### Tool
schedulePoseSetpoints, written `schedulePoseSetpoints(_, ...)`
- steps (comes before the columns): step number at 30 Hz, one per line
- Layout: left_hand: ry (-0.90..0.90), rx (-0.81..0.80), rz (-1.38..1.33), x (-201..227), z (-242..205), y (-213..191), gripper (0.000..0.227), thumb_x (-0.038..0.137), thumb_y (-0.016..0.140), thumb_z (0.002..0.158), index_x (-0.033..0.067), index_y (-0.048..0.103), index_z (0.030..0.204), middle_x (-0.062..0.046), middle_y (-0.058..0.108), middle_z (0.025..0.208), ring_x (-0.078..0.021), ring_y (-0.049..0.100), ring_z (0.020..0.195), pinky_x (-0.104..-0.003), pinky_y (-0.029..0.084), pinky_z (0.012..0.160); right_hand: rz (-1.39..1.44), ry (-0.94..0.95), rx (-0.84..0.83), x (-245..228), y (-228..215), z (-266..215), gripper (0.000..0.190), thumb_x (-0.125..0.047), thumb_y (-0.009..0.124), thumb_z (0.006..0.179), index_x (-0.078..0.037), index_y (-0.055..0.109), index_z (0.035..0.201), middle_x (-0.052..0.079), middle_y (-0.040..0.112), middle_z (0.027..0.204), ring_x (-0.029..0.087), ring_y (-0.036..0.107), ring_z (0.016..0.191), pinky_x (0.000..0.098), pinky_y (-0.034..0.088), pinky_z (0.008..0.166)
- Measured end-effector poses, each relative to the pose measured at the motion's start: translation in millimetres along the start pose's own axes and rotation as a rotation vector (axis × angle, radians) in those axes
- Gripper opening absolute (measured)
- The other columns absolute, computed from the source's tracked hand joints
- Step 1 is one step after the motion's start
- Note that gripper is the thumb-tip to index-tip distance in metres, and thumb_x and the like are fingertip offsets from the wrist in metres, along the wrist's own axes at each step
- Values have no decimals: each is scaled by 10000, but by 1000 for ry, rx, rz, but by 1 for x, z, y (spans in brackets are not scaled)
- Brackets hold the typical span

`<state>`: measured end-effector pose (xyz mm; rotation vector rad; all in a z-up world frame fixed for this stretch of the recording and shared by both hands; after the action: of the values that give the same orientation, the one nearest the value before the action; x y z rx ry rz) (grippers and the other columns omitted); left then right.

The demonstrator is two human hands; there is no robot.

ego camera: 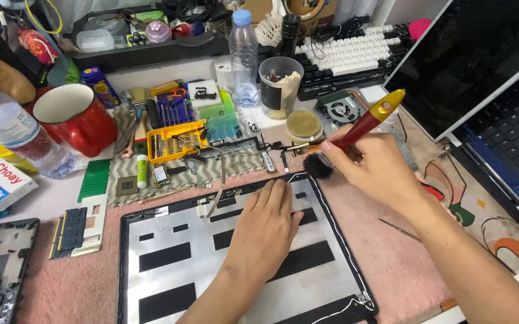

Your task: The person cleans the back of a laptop screen using a brush and then handles the screen's cables, tucking them into the frame. Finally, the person picks up a separate laptop screen panel and places it on the desk.

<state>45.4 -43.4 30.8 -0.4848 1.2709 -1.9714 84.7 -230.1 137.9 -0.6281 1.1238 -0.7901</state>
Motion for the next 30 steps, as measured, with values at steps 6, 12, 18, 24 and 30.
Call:
schedulePoseSetpoints(6,-128,-10,-281,21,-7,16,622,240,487,1160,-144,507,1649,-356,527,1711,-479,472,1626,-540,370,1354,39,10,4,1,1,-4,294,-287,709,1085,-58,877,1160,47,900,1108,177,778,806,330,586,730)
schedulePoseSetpoints(12,-167,-5,-154,31,-11,28,662,335,406,1207,-124,472,1680,-334,467,1769,-460,384,1689,-543,277,1393,-54,88,11,22,16,-15,357,-292,751,1044,-46,783,788,63,710,620,190,607,531,399,466,639)
schedulePoseSetpoints(18,-204,-48,-57,28,-12,33,750,463,348,1205,-67,404,1733,-281,417,1809,-439,331,1712,-537,218,1416,26,124,-152,14,31,-7,418,-306,532,1161,-122,844,1371,43,919,953,176,862,744,348,663,755)
schedulePoseSetpoints(24,-246,-81,63,32,-12,40,797,511,359,1163,-41,405,1737,-258,445,1795,-455,329,1712,-580,193,1432,-14,-158,-279,3,60,8,428,-111,813,981,-145,844,1407,93,846,1429,269,796,1321,385,556,1199)
schedulePoseSetpoints(30,-243,-10,-4,27,-11,10,763,490,446,1157,-68,506,1674,-257,546,1714,-456,446,1633,-558,284,1396,-105,-101,-390,18,87,23,234,-274,845,1026,-133,895,1206,24,821,1029,253,768,994,412,563,854)
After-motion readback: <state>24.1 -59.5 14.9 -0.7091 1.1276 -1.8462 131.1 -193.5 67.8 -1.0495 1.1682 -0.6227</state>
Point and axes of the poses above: each hand's wrist, its own z-axis towards the middle knuckle, its own y-axis out of the palm, x = y × z, the point moved 7 cm from there along z, towards the middle knuckle
